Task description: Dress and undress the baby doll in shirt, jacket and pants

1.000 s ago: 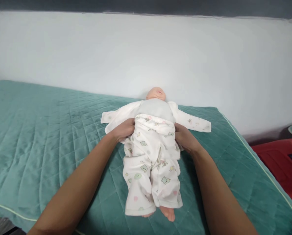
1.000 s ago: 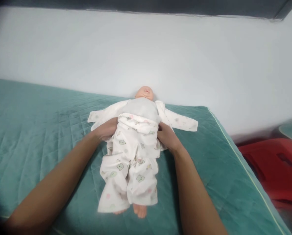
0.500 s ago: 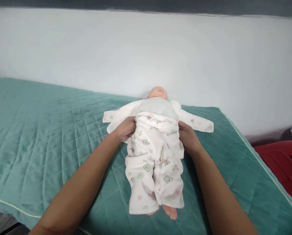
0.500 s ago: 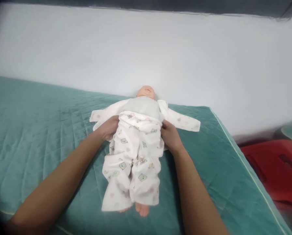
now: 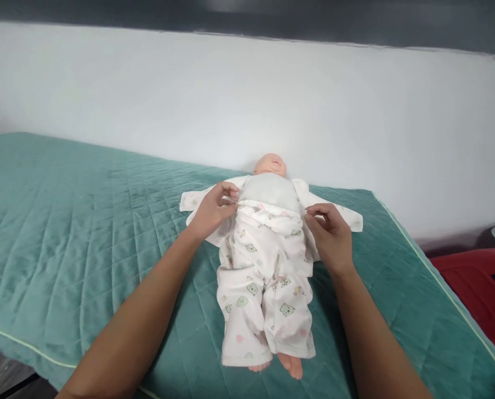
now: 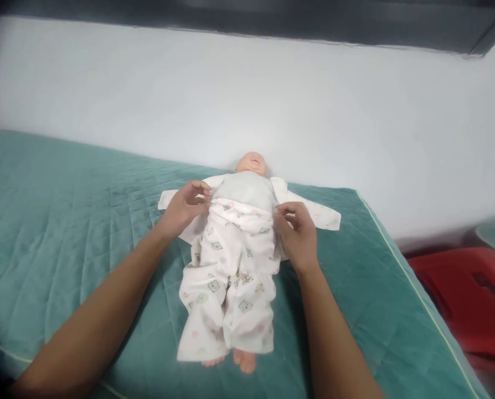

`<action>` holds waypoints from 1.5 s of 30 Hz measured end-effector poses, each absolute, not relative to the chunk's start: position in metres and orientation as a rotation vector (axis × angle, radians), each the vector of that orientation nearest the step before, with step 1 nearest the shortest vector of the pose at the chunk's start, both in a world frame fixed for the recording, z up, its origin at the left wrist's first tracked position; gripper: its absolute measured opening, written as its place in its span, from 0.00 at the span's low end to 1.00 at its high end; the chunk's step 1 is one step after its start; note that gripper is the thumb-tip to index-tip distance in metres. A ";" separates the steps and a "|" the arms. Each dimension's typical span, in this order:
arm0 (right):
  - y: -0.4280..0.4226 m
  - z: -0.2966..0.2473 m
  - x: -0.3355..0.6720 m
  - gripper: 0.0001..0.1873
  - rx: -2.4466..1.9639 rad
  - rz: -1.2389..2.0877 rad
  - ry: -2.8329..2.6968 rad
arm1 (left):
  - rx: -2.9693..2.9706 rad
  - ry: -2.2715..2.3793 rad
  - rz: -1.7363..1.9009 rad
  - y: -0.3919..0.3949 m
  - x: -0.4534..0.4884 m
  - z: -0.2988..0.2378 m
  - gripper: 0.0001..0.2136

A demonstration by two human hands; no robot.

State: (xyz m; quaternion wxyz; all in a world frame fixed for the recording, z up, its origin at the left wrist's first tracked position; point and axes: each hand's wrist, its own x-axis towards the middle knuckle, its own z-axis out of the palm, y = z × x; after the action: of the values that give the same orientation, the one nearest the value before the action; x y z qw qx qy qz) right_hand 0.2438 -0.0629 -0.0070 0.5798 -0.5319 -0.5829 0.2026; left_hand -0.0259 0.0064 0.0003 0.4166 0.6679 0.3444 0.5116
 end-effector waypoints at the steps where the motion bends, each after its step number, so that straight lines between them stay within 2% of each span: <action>1: -0.065 -0.005 0.241 0.05 -1.215 0.478 -1.423 | 1.714 0.868 1.277 0.005 -0.024 0.001 0.10; 3: -0.066 -0.003 0.237 0.06 -1.201 0.502 -1.543 | 1.820 0.884 1.207 0.003 -0.021 0.003 0.07; 10: -0.058 -0.005 0.241 0.11 -1.255 0.503 -1.718 | 2.143 0.955 1.064 0.002 -0.020 0.007 0.09; 17: -0.054 0.000 0.244 0.15 -1.293 0.492 -1.853 | 2.087 0.876 0.961 0.002 -0.018 0.010 0.09; 25: -0.049 0.003 0.236 0.14 -1.200 0.393 -1.943 | 2.086 0.863 0.898 0.011 -0.017 0.012 0.11; 32: -0.012 0.019 0.234 0.19 -1.472 0.593 -1.792 | 1.823 0.858 0.872 0.047 -0.009 0.012 0.13; 40: 0.009 0.003 0.238 0.19 -1.219 1.132 -1.266 | 1.334 0.749 0.886 0.065 -0.009 -0.011 0.15; 45: 0.009 -0.003 0.250 0.17 -1.067 1.295 -1.070 | 1.205 0.711 0.840 0.059 -0.021 -0.011 0.14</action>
State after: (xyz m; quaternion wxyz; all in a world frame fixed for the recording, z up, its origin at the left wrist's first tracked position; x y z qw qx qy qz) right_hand 0.2496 0.0087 -0.0034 0.5447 -0.4497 -0.4509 0.5457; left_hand -0.0212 0.0593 -0.0108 0.6852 0.5377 0.3175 0.3749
